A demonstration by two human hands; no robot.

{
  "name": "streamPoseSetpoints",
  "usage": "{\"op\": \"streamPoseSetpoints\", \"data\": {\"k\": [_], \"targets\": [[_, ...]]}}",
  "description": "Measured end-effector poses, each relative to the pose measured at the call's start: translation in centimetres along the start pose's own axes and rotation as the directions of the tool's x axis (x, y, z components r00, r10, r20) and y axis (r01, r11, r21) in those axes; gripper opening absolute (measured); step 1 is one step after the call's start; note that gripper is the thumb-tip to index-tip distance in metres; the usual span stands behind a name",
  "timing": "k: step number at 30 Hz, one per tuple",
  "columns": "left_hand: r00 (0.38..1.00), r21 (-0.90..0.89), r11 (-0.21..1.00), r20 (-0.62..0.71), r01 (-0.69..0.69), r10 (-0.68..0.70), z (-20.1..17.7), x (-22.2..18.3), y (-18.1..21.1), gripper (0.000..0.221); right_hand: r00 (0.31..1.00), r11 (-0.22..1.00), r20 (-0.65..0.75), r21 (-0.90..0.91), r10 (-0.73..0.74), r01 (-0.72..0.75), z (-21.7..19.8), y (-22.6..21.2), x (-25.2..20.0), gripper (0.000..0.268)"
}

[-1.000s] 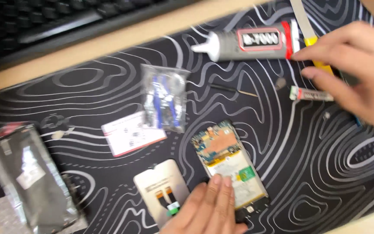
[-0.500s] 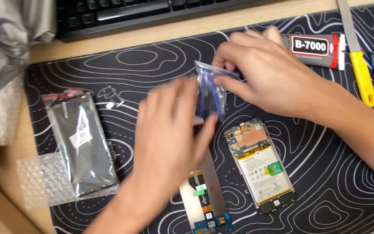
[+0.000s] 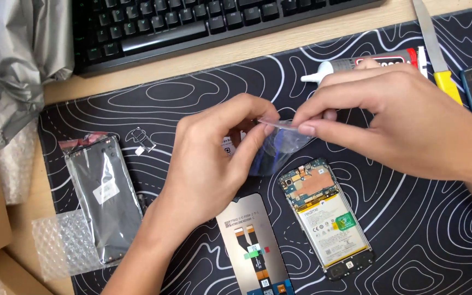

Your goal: Unboxing a replacement screen and disassembling a mobile phone for repair at a workstation.

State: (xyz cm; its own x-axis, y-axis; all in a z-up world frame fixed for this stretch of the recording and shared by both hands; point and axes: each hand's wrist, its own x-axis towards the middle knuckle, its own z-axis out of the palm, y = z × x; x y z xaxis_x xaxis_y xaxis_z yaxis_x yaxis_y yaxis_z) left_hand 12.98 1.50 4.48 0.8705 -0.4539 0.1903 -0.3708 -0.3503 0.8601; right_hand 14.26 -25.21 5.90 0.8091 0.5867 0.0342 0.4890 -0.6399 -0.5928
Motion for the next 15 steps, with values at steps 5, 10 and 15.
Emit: {"op": "streamPoseSetpoints", "data": {"k": [5,10,15], "targets": [[0.997,-0.016,1.0,0.076,-0.003,0.004,-0.2,0.7,-0.1,0.017,0.998,0.996,-0.066,-0.088,0.022,-0.028,0.8,1.0,-0.7,0.012],[0.978,0.105,0.984,-0.138,-0.146,0.159,1.1,0.2,-0.9,0.012,0.999,0.996,-0.037,0.087,0.04,-0.036,1.3,0.2,-0.5,0.016],[0.984,0.081,0.99,-0.142,0.12,-0.108,0.9,0.0,2.4,0.034,0.992,0.986,-0.088,0.151,0.088,-0.074,1.6,-0.7,-0.9,0.014]]}}
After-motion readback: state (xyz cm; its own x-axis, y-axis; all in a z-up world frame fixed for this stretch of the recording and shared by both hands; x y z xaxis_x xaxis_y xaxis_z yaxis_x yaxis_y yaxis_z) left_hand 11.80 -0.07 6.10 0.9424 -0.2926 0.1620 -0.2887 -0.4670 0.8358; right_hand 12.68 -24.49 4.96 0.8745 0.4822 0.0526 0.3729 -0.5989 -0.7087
